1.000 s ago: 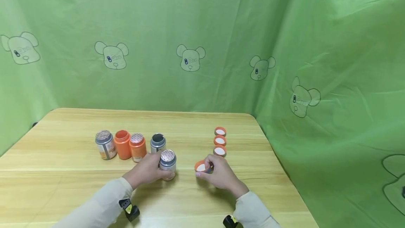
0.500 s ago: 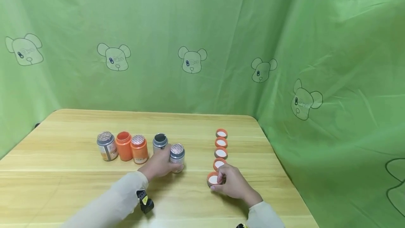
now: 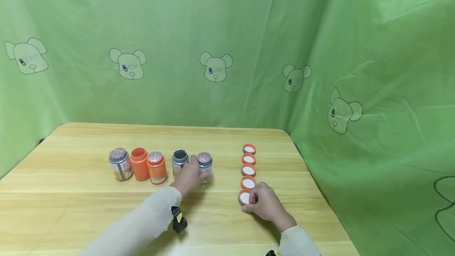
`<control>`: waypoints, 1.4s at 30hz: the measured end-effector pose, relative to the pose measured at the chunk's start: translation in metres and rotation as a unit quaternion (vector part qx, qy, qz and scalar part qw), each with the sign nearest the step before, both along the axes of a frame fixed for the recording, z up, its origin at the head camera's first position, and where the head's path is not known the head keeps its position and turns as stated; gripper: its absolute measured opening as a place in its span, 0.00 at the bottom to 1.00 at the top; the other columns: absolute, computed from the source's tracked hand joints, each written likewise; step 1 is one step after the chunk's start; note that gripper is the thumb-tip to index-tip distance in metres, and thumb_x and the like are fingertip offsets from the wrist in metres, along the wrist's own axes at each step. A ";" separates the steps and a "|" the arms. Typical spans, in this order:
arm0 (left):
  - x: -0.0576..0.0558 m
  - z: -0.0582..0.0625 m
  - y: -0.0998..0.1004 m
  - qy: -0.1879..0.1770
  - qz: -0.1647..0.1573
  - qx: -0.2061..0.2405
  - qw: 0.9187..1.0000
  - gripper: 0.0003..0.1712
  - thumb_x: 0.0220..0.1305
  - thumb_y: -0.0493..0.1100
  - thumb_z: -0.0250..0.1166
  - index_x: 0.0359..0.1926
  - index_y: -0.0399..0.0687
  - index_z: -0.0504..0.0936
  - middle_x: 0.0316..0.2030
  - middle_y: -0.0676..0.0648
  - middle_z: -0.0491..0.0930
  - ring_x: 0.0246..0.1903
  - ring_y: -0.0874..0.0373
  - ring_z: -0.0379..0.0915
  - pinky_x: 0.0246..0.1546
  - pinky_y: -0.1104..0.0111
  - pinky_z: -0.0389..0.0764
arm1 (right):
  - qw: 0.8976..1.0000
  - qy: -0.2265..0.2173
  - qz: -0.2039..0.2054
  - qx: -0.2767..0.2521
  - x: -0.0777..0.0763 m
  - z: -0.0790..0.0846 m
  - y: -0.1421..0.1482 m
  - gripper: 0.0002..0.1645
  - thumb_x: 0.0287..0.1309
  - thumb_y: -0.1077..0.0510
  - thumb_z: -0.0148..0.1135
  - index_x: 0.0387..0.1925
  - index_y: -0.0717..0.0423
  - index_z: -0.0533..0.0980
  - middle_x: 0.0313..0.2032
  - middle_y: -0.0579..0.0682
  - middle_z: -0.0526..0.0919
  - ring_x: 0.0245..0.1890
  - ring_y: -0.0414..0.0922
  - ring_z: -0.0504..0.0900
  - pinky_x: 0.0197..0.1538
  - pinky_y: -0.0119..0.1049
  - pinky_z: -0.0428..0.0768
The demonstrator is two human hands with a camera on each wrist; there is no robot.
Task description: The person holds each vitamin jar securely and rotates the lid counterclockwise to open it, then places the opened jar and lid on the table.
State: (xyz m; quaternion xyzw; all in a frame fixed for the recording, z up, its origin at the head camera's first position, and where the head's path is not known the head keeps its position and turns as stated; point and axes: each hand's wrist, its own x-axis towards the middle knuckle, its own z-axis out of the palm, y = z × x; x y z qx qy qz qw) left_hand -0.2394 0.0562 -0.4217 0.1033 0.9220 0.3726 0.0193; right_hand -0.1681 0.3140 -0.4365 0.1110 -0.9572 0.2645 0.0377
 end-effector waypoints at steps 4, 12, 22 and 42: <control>-0.002 -0.005 0.003 0.003 0.012 0.017 1.000 0.45 0.61 0.52 0.68 0.63 0.26 0.57 0.43 0.29 0.79 0.41 0.42 0.80 0.44 0.54 0.79 | 1.000 -0.013 -0.011 -0.002 0.001 -0.001 -0.001 0.23 0.34 0.53 0.83 0.17 0.49 0.71 0.27 0.45 0.69 0.28 0.41 0.67 0.32 0.33 0.67; -0.004 -0.011 0.004 0.016 0.021 0.039 0.999 0.41 0.61 0.51 0.69 0.60 0.27 0.59 0.40 0.30 0.79 0.41 0.41 0.80 0.45 0.53 0.78 | 1.000 -0.009 0.004 0.004 0.000 -0.003 0.000 0.24 0.36 0.52 0.82 0.18 0.50 0.70 0.26 0.45 0.69 0.27 0.41 0.66 0.30 0.32 0.66; 0.001 -0.013 0.008 0.003 0.013 0.036 0.999 0.41 0.63 0.50 0.67 0.62 0.28 0.58 0.41 0.30 0.80 0.40 0.41 0.80 0.43 0.53 0.79 | 0.999 -0.028 0.001 -0.021 0.005 -0.007 -0.004 0.23 0.36 0.53 0.82 0.18 0.51 0.70 0.26 0.45 0.70 0.27 0.42 0.68 0.31 0.32 0.67; 0.009 -0.012 0.007 0.047 0.042 0.038 0.997 0.37 0.59 0.51 0.70 0.53 0.28 0.62 0.34 0.31 0.79 0.34 0.39 0.81 0.38 0.52 0.80 | 1.000 -0.013 0.010 -0.014 0.006 -0.009 -0.003 0.23 0.38 0.52 0.81 0.22 0.50 0.70 0.25 0.44 0.70 0.28 0.41 0.67 0.32 0.33 0.66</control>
